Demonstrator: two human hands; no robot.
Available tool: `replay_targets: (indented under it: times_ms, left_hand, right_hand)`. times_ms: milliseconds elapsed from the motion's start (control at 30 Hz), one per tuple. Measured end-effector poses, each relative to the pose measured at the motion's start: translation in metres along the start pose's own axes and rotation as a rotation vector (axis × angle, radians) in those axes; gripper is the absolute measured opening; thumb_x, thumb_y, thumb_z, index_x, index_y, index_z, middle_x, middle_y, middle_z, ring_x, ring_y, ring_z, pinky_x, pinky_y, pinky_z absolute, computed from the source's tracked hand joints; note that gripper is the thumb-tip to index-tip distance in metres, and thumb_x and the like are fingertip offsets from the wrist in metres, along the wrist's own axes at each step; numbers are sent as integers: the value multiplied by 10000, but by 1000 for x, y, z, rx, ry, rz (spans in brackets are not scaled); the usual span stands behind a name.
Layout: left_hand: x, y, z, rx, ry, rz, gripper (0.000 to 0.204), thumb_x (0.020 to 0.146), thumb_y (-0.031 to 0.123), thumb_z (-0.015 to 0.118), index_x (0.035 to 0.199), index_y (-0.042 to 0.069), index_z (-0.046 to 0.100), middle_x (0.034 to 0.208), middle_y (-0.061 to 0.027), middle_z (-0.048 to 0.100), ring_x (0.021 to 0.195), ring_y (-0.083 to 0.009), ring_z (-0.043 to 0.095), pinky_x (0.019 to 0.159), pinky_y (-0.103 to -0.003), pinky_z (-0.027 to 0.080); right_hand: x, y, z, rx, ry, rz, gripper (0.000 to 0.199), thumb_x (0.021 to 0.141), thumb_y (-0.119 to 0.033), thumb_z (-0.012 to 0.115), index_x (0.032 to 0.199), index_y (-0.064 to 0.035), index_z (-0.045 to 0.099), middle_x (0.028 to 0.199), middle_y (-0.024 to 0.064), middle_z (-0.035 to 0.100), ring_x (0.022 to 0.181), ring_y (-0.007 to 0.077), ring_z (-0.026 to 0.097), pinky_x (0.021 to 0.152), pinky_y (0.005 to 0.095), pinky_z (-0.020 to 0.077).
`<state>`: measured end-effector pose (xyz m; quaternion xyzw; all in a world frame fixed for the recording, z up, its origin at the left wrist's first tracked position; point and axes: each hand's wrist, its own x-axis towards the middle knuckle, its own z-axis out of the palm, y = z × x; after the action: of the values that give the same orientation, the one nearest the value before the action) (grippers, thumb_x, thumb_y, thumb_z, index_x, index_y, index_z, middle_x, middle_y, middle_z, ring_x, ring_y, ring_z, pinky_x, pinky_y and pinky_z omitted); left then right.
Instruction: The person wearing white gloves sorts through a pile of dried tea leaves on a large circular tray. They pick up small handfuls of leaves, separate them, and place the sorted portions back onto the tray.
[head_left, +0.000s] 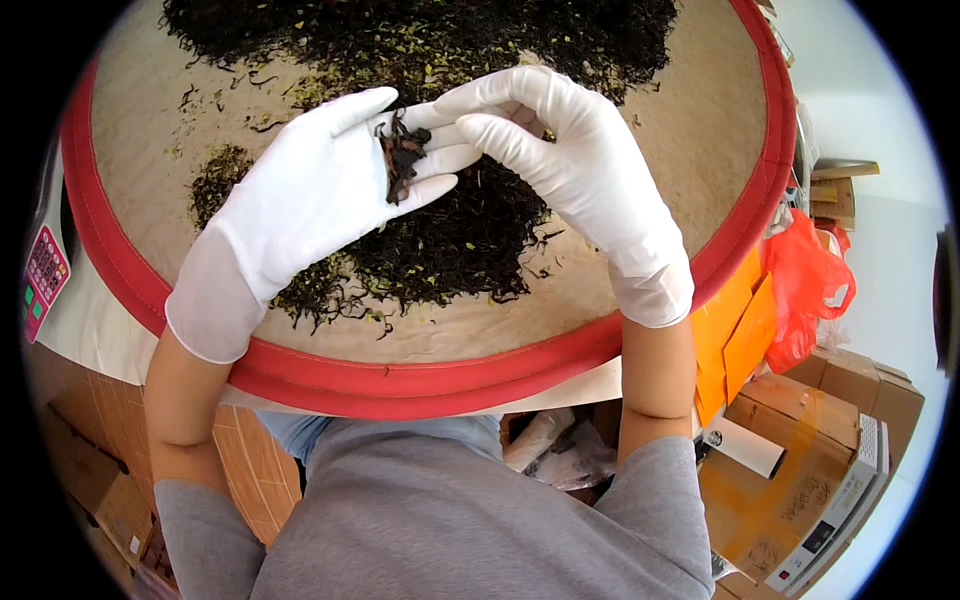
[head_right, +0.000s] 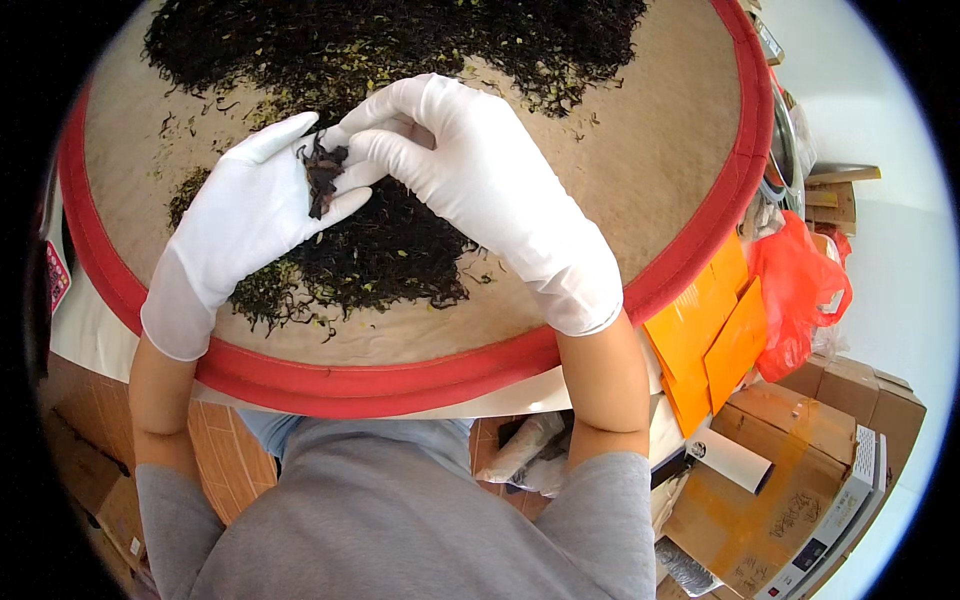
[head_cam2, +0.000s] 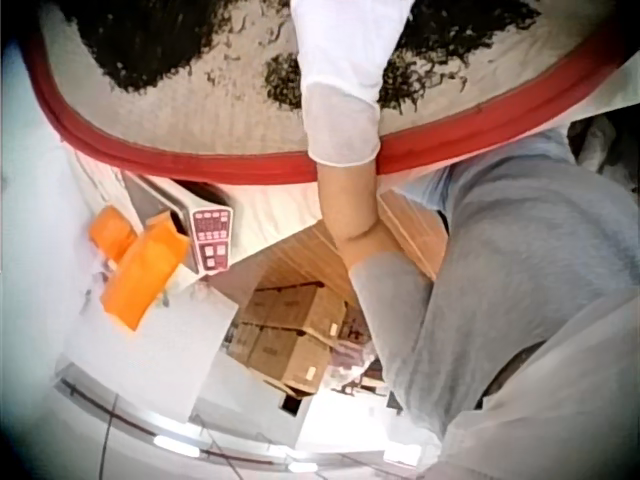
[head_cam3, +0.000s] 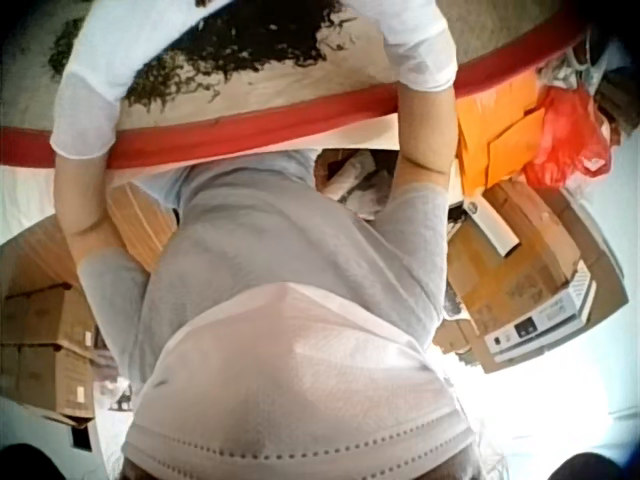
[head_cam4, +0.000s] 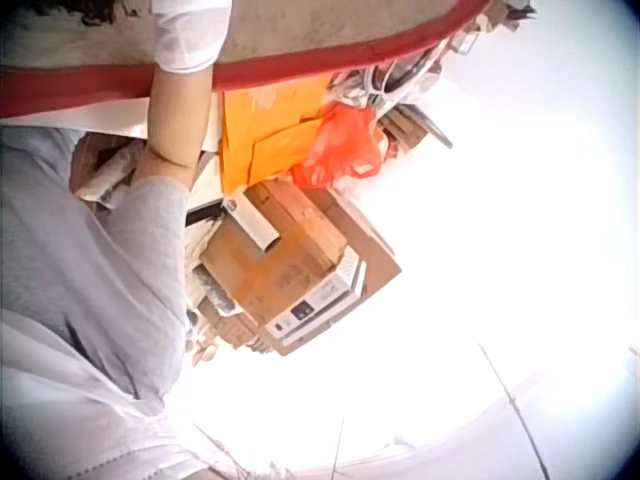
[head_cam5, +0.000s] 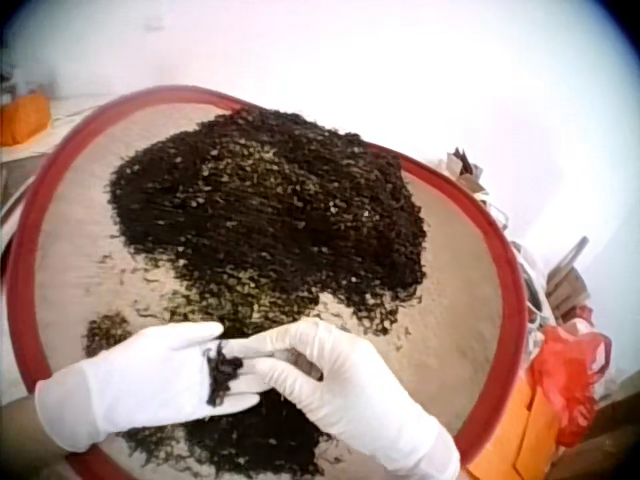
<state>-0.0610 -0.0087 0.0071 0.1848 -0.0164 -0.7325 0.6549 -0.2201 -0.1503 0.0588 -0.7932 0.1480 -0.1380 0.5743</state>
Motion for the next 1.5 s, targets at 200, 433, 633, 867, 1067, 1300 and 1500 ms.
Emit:
replay_targets:
  times_ms: [200,433,633,867,1067,1300,1500]
  left_hand:
    - [0,7,-2,-37,-61,5,472,1064,222,377,1424,-81,403,1319,-208,557,1195,-293,582,1038,-386,489]
    - [-8,32,-8,-31,-109,174,465,1069,171,345,1473,-57,358,1467,-163,472,1323,-239,503,1105,-368,423]
    - [-11,52,-22,-16,-215,187,472,1073,158,327,1498,-47,327,1471,-173,469,1340,-244,489,1115,-387,402]
    - [-12,54,-20,-28,-157,198,464,1073,149,319,1496,-41,334,1472,-177,464,1346,-247,481,1115,-387,401]
    - [-13,55,-23,-19,-235,230,463,1074,154,302,1491,-44,339,1488,-168,445,1353,-248,470,1126,-386,386]
    - [-13,54,-28,-2,-251,270,474,1073,163,303,1496,-50,327,1483,-169,449,1338,-252,484,1111,-386,411]
    - [-14,39,8,-109,91,355,384,1040,156,335,1305,-61,507,1153,-140,624,1064,-271,617,967,-400,514]
  right_hand:
    - [2,9,-22,-492,205,-4,198,939,-160,628,1059,-29,715,874,167,709,781,259,697,756,323,533]
    - [-7,29,-23,-514,-154,240,257,938,-104,533,1128,-24,686,975,178,705,903,308,675,844,354,527]
    - [-5,15,-31,-445,-4,166,256,932,-106,526,1105,-22,695,968,194,697,859,313,673,818,351,528]
    - [-6,14,-32,-653,32,135,215,913,-127,602,1079,-35,704,929,172,705,829,296,686,779,352,538]
    - [-6,20,-13,-490,-124,19,150,843,-107,712,978,-43,699,869,119,692,798,254,686,740,335,547]
    - [-8,13,-7,-628,-258,-183,286,694,-140,828,902,-58,650,874,112,636,850,303,641,757,394,530]
    - [-8,6,2,-843,-284,-204,243,704,-182,819,803,-71,626,817,94,627,811,309,630,718,408,520]
